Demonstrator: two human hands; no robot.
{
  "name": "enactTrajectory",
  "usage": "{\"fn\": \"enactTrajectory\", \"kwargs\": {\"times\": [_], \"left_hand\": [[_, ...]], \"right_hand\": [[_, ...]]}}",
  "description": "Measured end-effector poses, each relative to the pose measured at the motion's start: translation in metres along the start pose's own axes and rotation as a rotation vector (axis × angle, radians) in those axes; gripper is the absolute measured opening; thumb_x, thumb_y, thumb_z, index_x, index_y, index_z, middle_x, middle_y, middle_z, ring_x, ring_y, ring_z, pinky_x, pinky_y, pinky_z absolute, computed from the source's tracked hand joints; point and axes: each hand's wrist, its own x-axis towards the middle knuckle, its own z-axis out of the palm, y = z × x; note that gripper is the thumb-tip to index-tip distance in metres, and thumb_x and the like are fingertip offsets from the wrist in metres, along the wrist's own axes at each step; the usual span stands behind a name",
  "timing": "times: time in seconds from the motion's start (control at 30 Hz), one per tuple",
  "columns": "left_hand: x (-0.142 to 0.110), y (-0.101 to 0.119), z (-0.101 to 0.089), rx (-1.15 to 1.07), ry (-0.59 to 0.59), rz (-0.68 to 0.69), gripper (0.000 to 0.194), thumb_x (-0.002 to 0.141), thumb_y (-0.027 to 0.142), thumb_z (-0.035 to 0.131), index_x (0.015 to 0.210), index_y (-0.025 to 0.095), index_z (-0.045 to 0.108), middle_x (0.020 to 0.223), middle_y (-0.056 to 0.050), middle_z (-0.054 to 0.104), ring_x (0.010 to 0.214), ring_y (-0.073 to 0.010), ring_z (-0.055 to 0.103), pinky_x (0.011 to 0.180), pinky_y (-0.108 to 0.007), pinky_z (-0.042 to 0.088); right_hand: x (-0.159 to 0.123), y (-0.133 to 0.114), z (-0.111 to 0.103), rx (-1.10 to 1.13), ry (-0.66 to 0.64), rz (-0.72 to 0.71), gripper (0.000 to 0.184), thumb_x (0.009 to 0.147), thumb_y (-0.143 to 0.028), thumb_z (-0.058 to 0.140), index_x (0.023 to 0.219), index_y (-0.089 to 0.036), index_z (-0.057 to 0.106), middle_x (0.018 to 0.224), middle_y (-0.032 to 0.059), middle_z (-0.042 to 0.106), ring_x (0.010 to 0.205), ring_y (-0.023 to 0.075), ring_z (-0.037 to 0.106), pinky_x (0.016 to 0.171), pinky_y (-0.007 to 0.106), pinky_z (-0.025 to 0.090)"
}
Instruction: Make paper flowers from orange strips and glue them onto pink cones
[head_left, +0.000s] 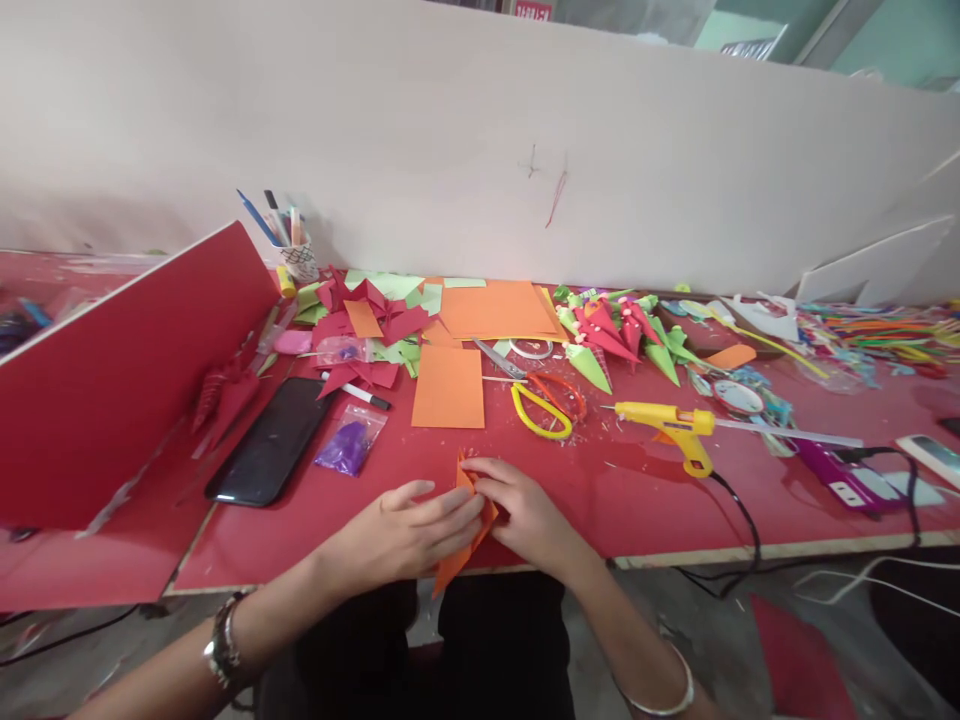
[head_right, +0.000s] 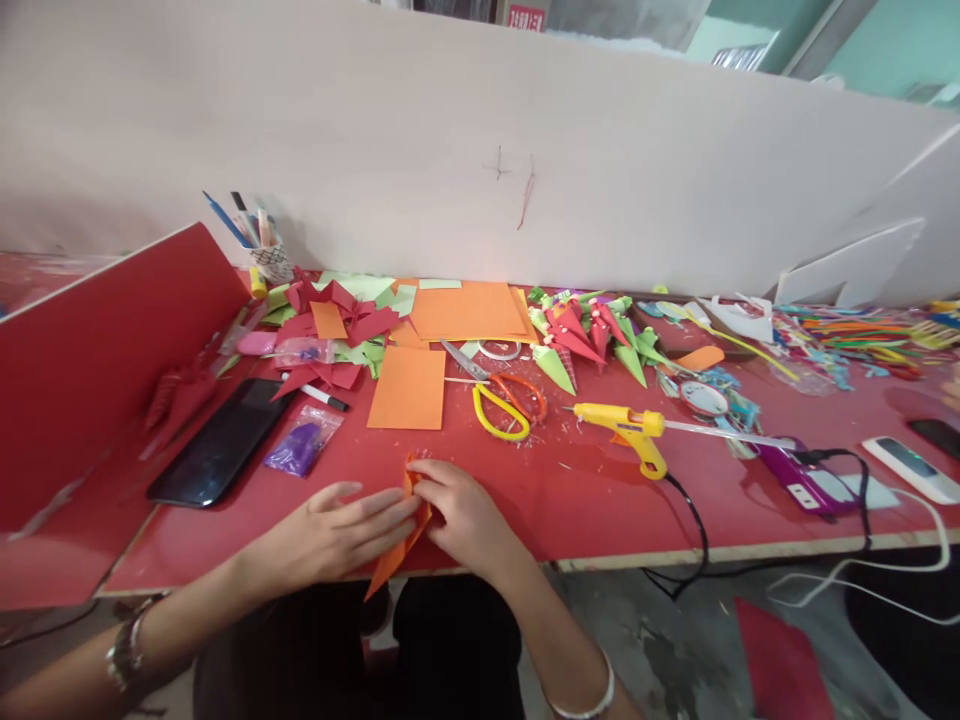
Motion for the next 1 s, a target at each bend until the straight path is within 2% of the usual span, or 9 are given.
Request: {"fn": "enactTrajectory", "kwargs": {"times": [0.17, 0.27, 0.37, 0.47, 0.57, 0.67, 0.83, 1.0], "left_hand": [[-0.004, 0.004, 0.003, -0.127, -0.085, -0.092, 0.028, 0.087, 0.013, 0.032, 0.099, 0.020, 0.056, 0.095, -0.003, 0.061, 0.092, -0.0133, 0.052, 0.071, -0.025, 0.039], [-0.010, 0.003, 0.004, -0.244, -0.116, -0.126, 0.026, 0.087, 0.014, 0.032, 0.098, 0.018, 0.056, 0.087, -0.005, 0.062, 0.082, -0.0152, 0.055, 0.072, -0.028, 0.041], [-0.014, 0.005, 0.005, -0.317, -0.154, -0.173, 0.025, 0.086, 0.013, 0.035, 0.103, 0.017, 0.053, 0.093, -0.007, 0.061, 0.082, -0.0165, 0.055, 0.073, -0.030, 0.043], [-0.017, 0.010, 0.006, -0.382, -0.200, -0.246, 0.026, 0.085, 0.015, 0.040, 0.108, 0.018, 0.051, 0.100, -0.006, 0.060, 0.082, -0.0169, 0.055, 0.069, -0.029, 0.046], [-0.020, 0.017, 0.008, -0.457, -0.187, -0.344, 0.026, 0.085, 0.019, 0.041, 0.108, 0.021, 0.051, 0.098, -0.005, 0.060, 0.081, -0.0157, 0.056, 0.067, -0.027, 0.047], [-0.022, 0.022, 0.012, -0.524, -0.129, -0.472, 0.022, 0.085, 0.024, 0.040, 0.103, 0.022, 0.055, 0.095, -0.004, 0.060, 0.082, -0.0151, 0.056, 0.068, -0.026, 0.047], [-0.022, 0.026, 0.020, -0.584, -0.042, -0.673, 0.021, 0.084, 0.028, 0.042, 0.084, 0.021, 0.061, 0.088, -0.003, 0.061, 0.077, -0.0131, 0.057, 0.067, -0.023, 0.047], [-0.019, 0.026, 0.021, -0.581, -0.070, -0.805, 0.021, 0.084, 0.029, 0.042, 0.077, 0.019, 0.059, 0.084, -0.003, 0.059, 0.073, -0.0127, 0.057, 0.063, -0.022, 0.046]], "right_hand": [[-0.004, 0.011, -0.004, -0.050, -0.030, 0.028, 0.041, 0.063, 0.003, 0.039, 0.090, -0.019, 0.060, 0.122, 0.0042, 0.049, 0.113, 0.0134, 0.043, 0.095, 0.030, 0.036], [-0.010, 0.012, -0.011, -0.219, -0.028, -0.028, 0.038, 0.065, 0.000, 0.043, 0.090, -0.022, 0.062, 0.125, 0.0015, 0.046, 0.118, 0.0166, 0.037, 0.099, 0.039, 0.030], [-0.016, 0.006, -0.013, -0.381, -0.051, -0.113, 0.036, 0.066, -0.006, 0.050, 0.093, -0.025, 0.062, 0.128, 0.0000, 0.044, 0.121, 0.0209, 0.032, 0.099, 0.048, 0.023], [-0.024, 0.001, -0.009, -0.380, -0.066, -0.119, 0.033, 0.069, -0.012, 0.054, 0.098, -0.023, 0.060, 0.119, 0.0036, 0.052, 0.110, 0.0199, 0.044, 0.094, 0.042, 0.032], [-0.030, 0.001, -0.003, -0.308, -0.036, -0.083, 0.023, 0.075, -0.019, 0.053, 0.097, -0.022, 0.061, 0.105, 0.0049, 0.060, 0.095, 0.0175, 0.052, 0.087, 0.037, 0.038], [-0.034, 0.002, 0.001, -0.228, 0.014, -0.039, 0.017, 0.081, -0.024, 0.049, 0.091, -0.022, 0.062, 0.098, 0.0031, 0.062, 0.089, 0.0151, 0.054, 0.083, 0.034, 0.039], [-0.031, 0.000, 0.007, -0.142, 0.109, 0.095, 0.018, 0.084, -0.024, 0.045, 0.078, -0.019, 0.061, 0.086, 0.0041, 0.061, 0.081, 0.0139, 0.054, 0.074, 0.027, 0.041], [-0.021, -0.001, 0.013, -0.176, 0.191, 0.202, 0.020, 0.083, -0.025, 0.045, 0.068, -0.018, 0.056, 0.073, 0.0028, 0.056, 0.071, 0.0129, 0.052, 0.066, 0.023, 0.041]]}}
